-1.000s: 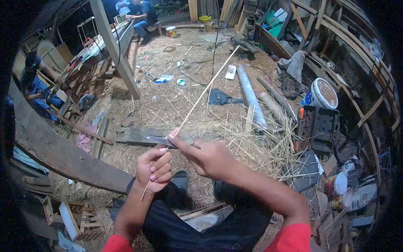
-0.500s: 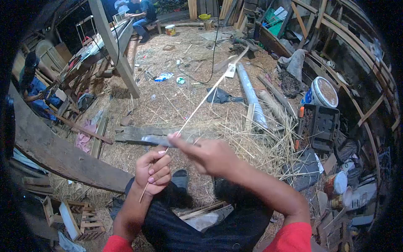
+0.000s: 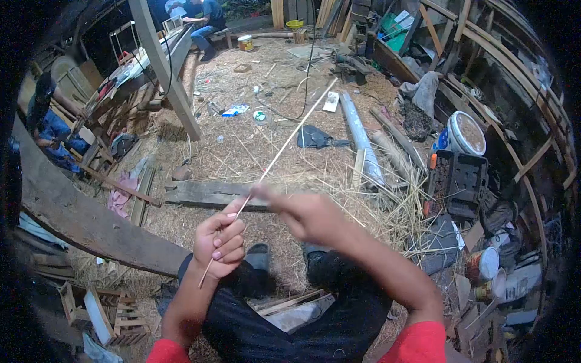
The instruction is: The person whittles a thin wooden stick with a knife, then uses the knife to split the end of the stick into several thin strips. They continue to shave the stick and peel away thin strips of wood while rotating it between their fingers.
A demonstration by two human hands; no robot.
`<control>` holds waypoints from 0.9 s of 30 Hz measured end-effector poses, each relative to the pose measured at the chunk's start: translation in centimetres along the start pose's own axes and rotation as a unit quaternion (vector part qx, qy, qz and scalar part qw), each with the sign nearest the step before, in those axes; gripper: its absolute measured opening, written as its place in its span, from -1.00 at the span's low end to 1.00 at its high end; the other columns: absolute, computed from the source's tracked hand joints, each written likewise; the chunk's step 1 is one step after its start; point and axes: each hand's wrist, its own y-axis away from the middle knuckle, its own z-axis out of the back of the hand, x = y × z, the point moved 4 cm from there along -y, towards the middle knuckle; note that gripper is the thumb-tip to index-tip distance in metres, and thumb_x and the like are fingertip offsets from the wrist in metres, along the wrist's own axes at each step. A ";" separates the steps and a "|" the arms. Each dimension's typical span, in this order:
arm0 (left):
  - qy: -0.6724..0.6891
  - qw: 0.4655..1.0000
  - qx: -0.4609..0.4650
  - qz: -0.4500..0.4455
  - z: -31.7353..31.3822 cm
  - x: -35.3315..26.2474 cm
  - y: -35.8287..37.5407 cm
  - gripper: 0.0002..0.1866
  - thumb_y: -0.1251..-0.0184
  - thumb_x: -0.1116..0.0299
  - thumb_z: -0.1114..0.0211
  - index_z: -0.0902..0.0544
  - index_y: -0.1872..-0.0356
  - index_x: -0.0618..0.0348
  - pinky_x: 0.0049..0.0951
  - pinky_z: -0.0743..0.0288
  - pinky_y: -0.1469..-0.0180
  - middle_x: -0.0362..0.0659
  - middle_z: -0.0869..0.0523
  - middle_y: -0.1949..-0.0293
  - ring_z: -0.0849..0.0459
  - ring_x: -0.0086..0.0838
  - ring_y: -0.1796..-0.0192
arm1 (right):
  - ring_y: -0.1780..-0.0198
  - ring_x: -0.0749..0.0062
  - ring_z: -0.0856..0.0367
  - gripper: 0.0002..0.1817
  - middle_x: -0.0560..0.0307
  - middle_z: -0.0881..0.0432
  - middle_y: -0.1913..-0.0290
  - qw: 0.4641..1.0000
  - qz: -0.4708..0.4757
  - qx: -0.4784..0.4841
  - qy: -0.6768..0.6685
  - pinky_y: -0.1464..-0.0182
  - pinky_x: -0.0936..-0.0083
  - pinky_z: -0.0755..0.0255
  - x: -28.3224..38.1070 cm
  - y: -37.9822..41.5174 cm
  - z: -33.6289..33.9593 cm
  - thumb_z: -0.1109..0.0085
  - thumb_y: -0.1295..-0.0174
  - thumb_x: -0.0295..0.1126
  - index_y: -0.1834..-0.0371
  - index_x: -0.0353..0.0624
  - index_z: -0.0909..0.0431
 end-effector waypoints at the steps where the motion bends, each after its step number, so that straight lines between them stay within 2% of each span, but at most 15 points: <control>1: 0.014 1.000 -0.003 -0.001 0.3 0.1 0.0 -0.46 -0.51 0.44 0.25 -0.16 -0.50 0.04 -0.66 -0.08 0.77 -0.33 -0.21 0.73 -0.14 -0.66 0.82 | 0.53 0.21 -0.58 -0.40 -0.01 -0.58 0.48 0.999 -0.011 0.025 0.029 0.45 0.34 -0.46 0.7 -0.1 -0.4 -0.12 -0.26 -0.51 -0.41 0.08 -0.37; 2: 0.028 1.000 -0.005 -0.003 0.6 0.2 0.0 -0.48 -0.52 0.44 0.26 -0.21 -0.48 0.03 -0.66 -0.08 0.77 -0.32 -0.21 0.73 -0.14 -0.66 0.82 | 0.53 0.18 -0.58 -0.39 0.01 -0.55 0.50 0.997 -0.022 0.050 0.058 0.47 0.29 -0.45 1.4 -0.2 -0.5 -0.13 -0.26 -0.44 -0.43 0.14 -0.35; 3: 0.029 0.999 0.018 -0.001 0.7 0.3 -0.1 -0.54 -0.53 0.42 0.26 -0.33 -0.39 0.04 -0.64 -0.07 0.78 -0.33 -0.23 0.73 -0.15 -0.65 0.82 | 0.53 0.15 -0.58 -0.37 0.03 -0.53 0.52 0.993 -0.034 0.076 0.088 0.49 0.25 -0.45 1.7 -0.2 -0.7 -0.15 -0.26 -0.38 -0.44 0.20 -0.33; 6: 0.028 1.000 0.005 -0.006 0.3 0.2 -0.2 -0.55 -0.53 0.42 0.27 -0.36 -0.36 0.05 -0.64 -0.08 0.78 -0.33 -0.22 0.73 -0.15 -0.65 0.82 | 0.57 0.17 -0.53 -0.35 0.07 -0.45 0.58 0.995 -0.040 -0.007 0.092 0.54 0.23 -0.41 0.8 -0.6 -0.3 -0.15 -0.26 -0.35 -0.47 0.27 -0.29; 7: 0.033 0.999 0.000 -0.003 0.6 0.2 -0.3 -0.54 -0.53 0.41 0.27 -0.34 -0.38 0.04 -0.64 -0.08 0.77 -0.33 -0.20 0.74 -0.15 -0.65 0.82 | 0.57 0.19 -0.54 -0.33 0.09 -0.47 0.56 0.993 -0.055 -0.005 0.103 0.55 0.26 -0.42 1.0 -0.6 -0.3 -0.17 -0.24 -0.33 -0.46 0.32 -0.29; 10: 0.037 0.999 -0.013 -0.006 0.8 0.3 -0.1 -0.49 -0.53 0.43 0.27 -0.24 -0.46 0.03 -0.64 -0.09 0.76 -0.33 -0.20 0.74 -0.14 -0.65 0.82 | 0.58 0.20 -0.54 -0.30 0.09 -0.48 0.55 0.981 -0.018 0.078 0.174 0.54 0.27 -0.43 3.0 -0.2 -0.6 -0.18 -0.22 -0.34 -0.47 0.35 -0.27; 11: 0.028 1.000 -0.001 -0.007 0.5 0.3 -0.1 -0.48 -0.52 0.43 0.27 -0.20 -0.48 0.04 -0.64 -0.08 0.77 -0.33 -0.20 0.74 -0.14 -0.65 0.82 | 0.56 0.15 -0.55 -0.30 0.06 -0.48 0.53 0.990 -0.001 0.065 0.127 0.50 0.24 -0.46 3.8 -0.3 -0.5 -0.16 -0.21 -0.39 -0.46 0.34 -0.28; 15: -0.017 1.000 0.014 0.000 -0.7 0.4 0.4 -0.41 -0.49 0.46 0.25 -0.05 -0.54 0.06 -0.65 -0.07 0.78 -0.35 -0.19 0.74 -0.12 -0.68 0.83 | 0.49 0.06 -0.59 -0.34 -0.02 -0.54 0.51 0.990 -0.110 -0.064 0.068 0.39 0.20 -0.49 -1.2 -1.5 1.8 -0.10 -0.23 -0.47 -0.44 0.24 -0.32; 18: -0.029 0.999 0.017 0.007 -0.7 0.4 0.3 -0.38 -0.47 0.47 0.23 -0.01 -0.55 0.06 -0.66 -0.07 0.78 -0.36 -0.18 0.74 -0.12 -0.69 0.82 | 0.48 0.07 -0.59 -0.34 -0.02 -0.58 0.49 0.993 -0.091 -0.062 0.037 0.39 0.25 -0.50 -1.1 -1.2 2.0 -0.12 -0.23 -0.48 -0.44 0.23 -0.33; 19: -0.029 0.999 0.018 0.008 -0.6 0.3 0.3 -0.38 -0.47 0.47 0.22 0.00 -0.55 0.06 -0.66 -0.07 0.78 -0.36 -0.18 0.74 -0.12 -0.69 0.82 | 0.49 0.14 -0.60 -0.33 -0.03 -0.61 0.45 0.995 -0.028 -0.020 0.090 0.41 0.28 -0.50 -0.2 -1.0 1.4 -0.14 -0.23 -0.48 -0.45 0.24 -0.32; 20: -0.031 0.999 0.028 0.009 -0.5 0.2 0.4 -0.37 -0.46 0.47 0.22 0.00 -0.55 0.07 -0.66 -0.08 0.77 -0.36 -0.18 0.74 -0.12 -0.69 0.82 | 0.51 0.26 -0.61 -0.35 -0.06 -0.63 0.41 0.991 -0.037 0.036 0.127 0.43 0.32 -0.50 0.5 -0.5 1.1 -0.11 -0.27 -0.49 -0.45 0.25 -0.32; 22: -0.034 0.998 0.045 0.021 -0.4 0.4 0.5 -0.37 -0.46 0.47 0.22 0.01 -0.56 0.07 -0.66 -0.09 0.77 -0.35 -0.18 0.74 -0.12 -0.69 0.82 | 0.52 0.37 -0.60 -0.39 -0.11 -0.65 0.39 0.984 -0.156 -0.080 0.018 0.45 0.33 -0.47 -2.4 -1.6 2.7 -0.07 -0.31 -0.51 -0.44 0.21 -0.35; 23: -0.035 0.998 0.035 0.026 -0.4 0.5 0.5 -0.37 -0.46 0.47 0.22 0.01 -0.55 0.08 -0.66 -0.09 0.76 -0.35 -0.18 0.74 -0.12 -0.69 0.82 | 0.52 0.39 -0.58 -0.40 -0.15 -0.67 0.34 0.969 -0.227 -0.101 0.006 0.42 0.38 -0.46 -4.8 -1.3 3.4 -0.04 -0.31 -0.55 -0.43 0.14 -0.37; 24: -0.037 0.999 0.024 0.031 -0.4 0.6 0.5 -0.37 -0.45 0.47 0.22 0.01 -0.55 0.09 -0.66 -0.09 0.76 -0.35 -0.18 0.74 -0.12 -0.69 0.82 | 0.52 0.42 -0.56 -0.41 -0.16 -0.66 0.37 0.971 -0.203 -0.115 0.048 0.37 0.44 -0.45 -5.0 -1.3 4.3 -0.04 -0.30 -0.57 -0.42 0.09 -0.38; 27: -0.021 0.999 0.020 0.028 -0.2 0.5 0.4 -0.37 -0.44 0.49 0.22 -0.01 -0.55 0.11 -0.67 -0.10 0.75 -0.35 -0.19 0.73 -0.13 -0.69 0.80 | 0.53 0.46 -0.52 -0.41 -0.11 -0.62 0.45 0.966 -0.219 -0.133 0.018 0.37 0.49 -0.40 -5.5 -0.7 4.1 -0.05 -0.30 -0.55 -0.42 0.10 -0.37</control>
